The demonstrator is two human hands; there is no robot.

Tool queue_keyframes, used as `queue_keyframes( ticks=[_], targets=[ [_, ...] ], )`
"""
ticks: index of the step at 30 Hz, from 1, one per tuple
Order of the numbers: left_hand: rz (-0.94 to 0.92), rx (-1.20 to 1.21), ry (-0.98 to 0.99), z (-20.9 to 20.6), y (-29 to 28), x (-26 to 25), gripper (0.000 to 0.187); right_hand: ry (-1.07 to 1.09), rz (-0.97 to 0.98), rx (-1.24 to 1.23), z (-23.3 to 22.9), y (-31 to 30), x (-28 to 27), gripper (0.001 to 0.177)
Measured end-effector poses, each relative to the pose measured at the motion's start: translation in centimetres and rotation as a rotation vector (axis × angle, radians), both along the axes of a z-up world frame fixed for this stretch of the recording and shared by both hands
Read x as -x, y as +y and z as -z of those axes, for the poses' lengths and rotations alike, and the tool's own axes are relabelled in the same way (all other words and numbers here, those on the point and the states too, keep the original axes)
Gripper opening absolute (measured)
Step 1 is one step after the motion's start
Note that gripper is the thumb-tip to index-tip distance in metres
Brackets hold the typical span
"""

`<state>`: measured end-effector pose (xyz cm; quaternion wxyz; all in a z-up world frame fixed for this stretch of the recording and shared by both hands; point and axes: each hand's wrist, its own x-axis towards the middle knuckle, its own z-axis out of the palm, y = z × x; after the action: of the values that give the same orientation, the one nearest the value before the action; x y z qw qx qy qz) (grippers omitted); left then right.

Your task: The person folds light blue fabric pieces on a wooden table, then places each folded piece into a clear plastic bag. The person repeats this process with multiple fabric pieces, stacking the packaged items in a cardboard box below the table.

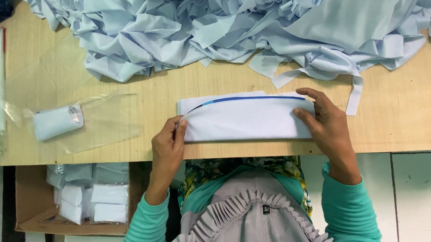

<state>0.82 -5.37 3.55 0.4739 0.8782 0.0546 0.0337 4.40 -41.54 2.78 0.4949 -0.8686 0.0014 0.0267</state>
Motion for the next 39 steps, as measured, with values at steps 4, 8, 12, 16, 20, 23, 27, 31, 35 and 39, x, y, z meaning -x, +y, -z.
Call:
queue_keyframes(
  ticks=[4,8,12,16,20,23,27,31,35,39],
  targets=[
    [-0.023,-0.041,-0.059,0.2,-0.8,-0.3,0.027,-0.036,0.036,0.085,-0.5,1.1,-0.1,0.040],
    [-0.099,-0.088,-0.137,0.9,-1.6,-0.3,0.026,-0.072,0.066,0.143,-0.3,1.3,-0.2,0.038],
    [-0.173,-0.133,-0.200,1.3,-2.1,-0.7,0.023,-0.086,0.083,0.184,0.0,1.4,-0.3,0.036],
    [-0.191,-0.199,-0.215,1.8,-2.2,-1.0,0.022,-0.120,0.085,0.243,-0.6,2.0,-0.7,0.036],
    [-0.222,-0.272,-0.199,2.4,-2.3,-1.3,0.021,-0.137,0.107,0.308,-0.2,2.1,-1.0,0.038],
    [-0.249,-0.306,-0.192,2.6,-2.4,-1.5,0.018,-0.158,0.121,0.368,0.5,1.9,-1.1,0.041],
    [-0.272,-0.341,-0.203,2.3,-2.8,-1.5,0.018,-0.194,0.142,0.413,0.8,1.5,-1.0,0.043],
    [-0.274,-0.379,-0.235,2.1,-2.7,-1.5,0.019,-0.199,0.163,0.415,1.1,0.9,-1.1,0.043],
    [-0.190,-0.495,-0.542,3.4,-3.4,-0.3,0.018,-0.206,0.165,0.442,1.1,0.9,-0.9,0.041],
    [0.081,-0.446,-0.768,5.3,-8.2,1.9,0.021,-0.211,0.163,0.448,1.2,0.9,-1.0,0.041]
  ],
)
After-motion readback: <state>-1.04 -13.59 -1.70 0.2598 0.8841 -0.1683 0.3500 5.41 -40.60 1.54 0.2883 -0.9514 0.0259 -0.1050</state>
